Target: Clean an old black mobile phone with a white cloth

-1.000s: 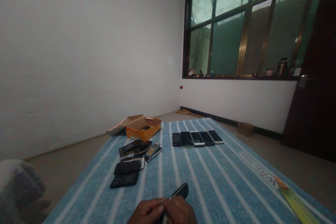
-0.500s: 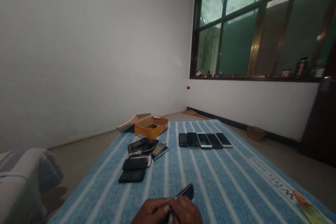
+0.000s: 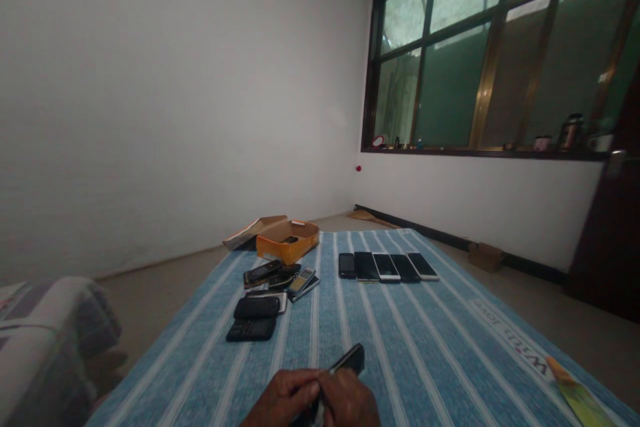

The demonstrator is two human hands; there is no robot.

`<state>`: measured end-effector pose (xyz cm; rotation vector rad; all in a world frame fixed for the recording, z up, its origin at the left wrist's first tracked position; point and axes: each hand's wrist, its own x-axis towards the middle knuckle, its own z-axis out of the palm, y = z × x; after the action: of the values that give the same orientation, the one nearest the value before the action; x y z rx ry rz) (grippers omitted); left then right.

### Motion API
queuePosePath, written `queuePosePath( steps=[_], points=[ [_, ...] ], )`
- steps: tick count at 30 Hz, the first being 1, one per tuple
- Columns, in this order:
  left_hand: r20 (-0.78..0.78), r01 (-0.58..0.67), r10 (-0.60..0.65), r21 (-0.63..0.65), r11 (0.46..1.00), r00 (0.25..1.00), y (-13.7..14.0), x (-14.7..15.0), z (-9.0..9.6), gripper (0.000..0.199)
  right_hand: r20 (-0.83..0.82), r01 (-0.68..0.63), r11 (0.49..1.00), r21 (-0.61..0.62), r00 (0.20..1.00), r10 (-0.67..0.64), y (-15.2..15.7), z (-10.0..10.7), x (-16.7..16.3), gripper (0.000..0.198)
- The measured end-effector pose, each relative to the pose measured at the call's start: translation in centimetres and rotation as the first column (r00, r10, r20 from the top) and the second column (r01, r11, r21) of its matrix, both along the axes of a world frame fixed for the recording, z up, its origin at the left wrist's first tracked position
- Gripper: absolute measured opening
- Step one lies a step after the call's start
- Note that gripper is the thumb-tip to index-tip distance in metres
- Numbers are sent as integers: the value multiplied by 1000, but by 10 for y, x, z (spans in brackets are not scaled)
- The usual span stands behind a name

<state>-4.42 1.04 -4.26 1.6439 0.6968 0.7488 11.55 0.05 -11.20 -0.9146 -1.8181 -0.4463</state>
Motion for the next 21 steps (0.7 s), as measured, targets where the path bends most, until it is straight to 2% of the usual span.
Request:
queuePosePath(
  steps=[4,6,9,12,14,18,21],
  points=[
    [-15,-38,38,-18,999,999,-5,2,3,52,37,9,993,-120,999,-5,-5,10,4,25],
    [-10,-62,61,-37,997,998,-5,3,2,54,69,93,976,-198,994,-81,-5,20,19,29],
    [-20,-48,47,-74,996,999,-3,3,-2,54,183,245,921,-302,963,-196,-1,36,45,26],
    [-28,-65,62,-107,992,998,-1,2,-5,52,257,316,869,-382,939,-229,1,43,58,24],
    [-20,-66,64,-123,990,998,-1,1,-6,51,258,294,875,-385,944,-203,-4,43,54,23],
    [2,-64,65,-115,991,998,-4,3,-4,47,195,104,927,-361,980,-34,-24,37,26,23],
    [23,-46,49,-121,992,999,-6,5,-2,45,198,62,925,-375,980,14,-33,39,13,23]
  ],
)
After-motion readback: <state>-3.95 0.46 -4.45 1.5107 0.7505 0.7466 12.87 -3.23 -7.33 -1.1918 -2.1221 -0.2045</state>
